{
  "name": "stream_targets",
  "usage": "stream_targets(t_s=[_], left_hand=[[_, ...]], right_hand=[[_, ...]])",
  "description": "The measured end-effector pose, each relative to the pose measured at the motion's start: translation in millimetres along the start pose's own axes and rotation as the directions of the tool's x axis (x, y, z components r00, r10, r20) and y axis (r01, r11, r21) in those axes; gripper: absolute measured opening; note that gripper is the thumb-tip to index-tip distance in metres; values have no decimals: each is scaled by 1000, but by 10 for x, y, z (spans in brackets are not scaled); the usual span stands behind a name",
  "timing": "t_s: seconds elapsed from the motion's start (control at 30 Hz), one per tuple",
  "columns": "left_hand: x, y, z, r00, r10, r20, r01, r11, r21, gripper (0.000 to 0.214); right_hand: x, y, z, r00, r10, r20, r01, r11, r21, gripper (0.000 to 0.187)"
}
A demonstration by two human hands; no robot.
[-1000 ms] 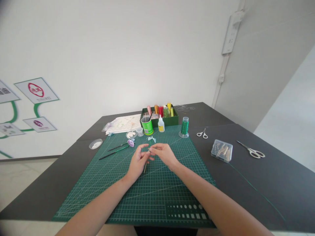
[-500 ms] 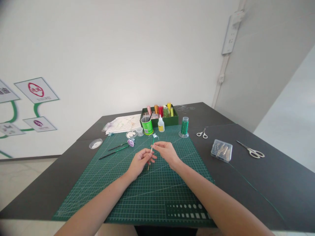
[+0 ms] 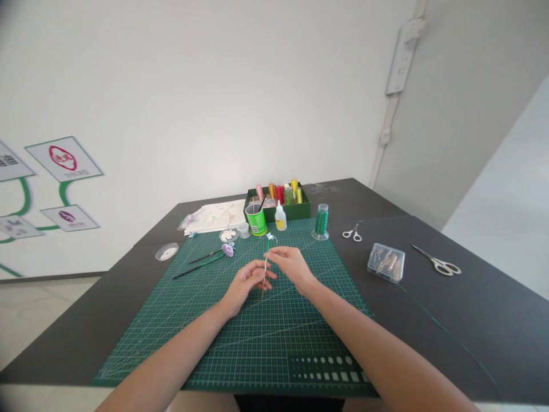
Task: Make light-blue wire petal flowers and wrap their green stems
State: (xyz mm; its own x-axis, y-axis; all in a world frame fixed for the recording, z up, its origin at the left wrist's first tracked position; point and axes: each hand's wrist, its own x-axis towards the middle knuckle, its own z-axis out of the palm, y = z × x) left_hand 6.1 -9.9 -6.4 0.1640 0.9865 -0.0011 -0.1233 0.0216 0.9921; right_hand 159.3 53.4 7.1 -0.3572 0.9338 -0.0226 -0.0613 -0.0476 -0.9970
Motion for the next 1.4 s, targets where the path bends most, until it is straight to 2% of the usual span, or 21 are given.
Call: stream_targets(t_s=[0.1, 0.33, 0.53, 0.63, 0.77, 0.83, 0.97, 1.13, 1.4], left_hand=[[2, 6, 5, 1000, -5, -28, 5, 1000, 10, 42], [11, -57, -4, 990, 103, -95, -83, 977, 196, 21], [-12, -105, 23, 994, 71, -84, -46, 962, 268, 19], [-12, -83, 44, 997, 47, -59, -37, 985, 167, 25], [-6, -17, 28, 998, -53, -15, 51, 991, -124, 48], [0, 5, 7, 995, -100, -9, 96, 970, -222, 50], [17, 13, -26, 988, -155, -11, 144, 941, -308, 44], [25, 0, -35, 987, -163, 8, 156, 929, -335, 45], [31, -21, -36, 995, -96, -38, 88, 983, -164, 53]], right_hand=[[5, 14, 1, 1000, -2, 19, 2, 1000, 11, 36], [-26, 20, 40, 997, -60, 50, 62, 997, -38, 32], [-52, 8, 61, 995, -64, 79, 68, 997, -39, 34], [-44, 1, 33, 994, -66, 82, 69, 997, -39, 35], [-27, 11, 6, 989, -59, 138, 60, 998, -3, 37], [-29, 14, 13, 987, -47, 155, 42, 999, 34, 38], [-55, -11, 43, 988, -32, 151, 19, 996, 86, 39], [-70, -26, 45, 988, -25, 155, 10, 995, 96, 40], [-52, 17, 30, 991, -61, 122, 52, 996, 77, 41]])
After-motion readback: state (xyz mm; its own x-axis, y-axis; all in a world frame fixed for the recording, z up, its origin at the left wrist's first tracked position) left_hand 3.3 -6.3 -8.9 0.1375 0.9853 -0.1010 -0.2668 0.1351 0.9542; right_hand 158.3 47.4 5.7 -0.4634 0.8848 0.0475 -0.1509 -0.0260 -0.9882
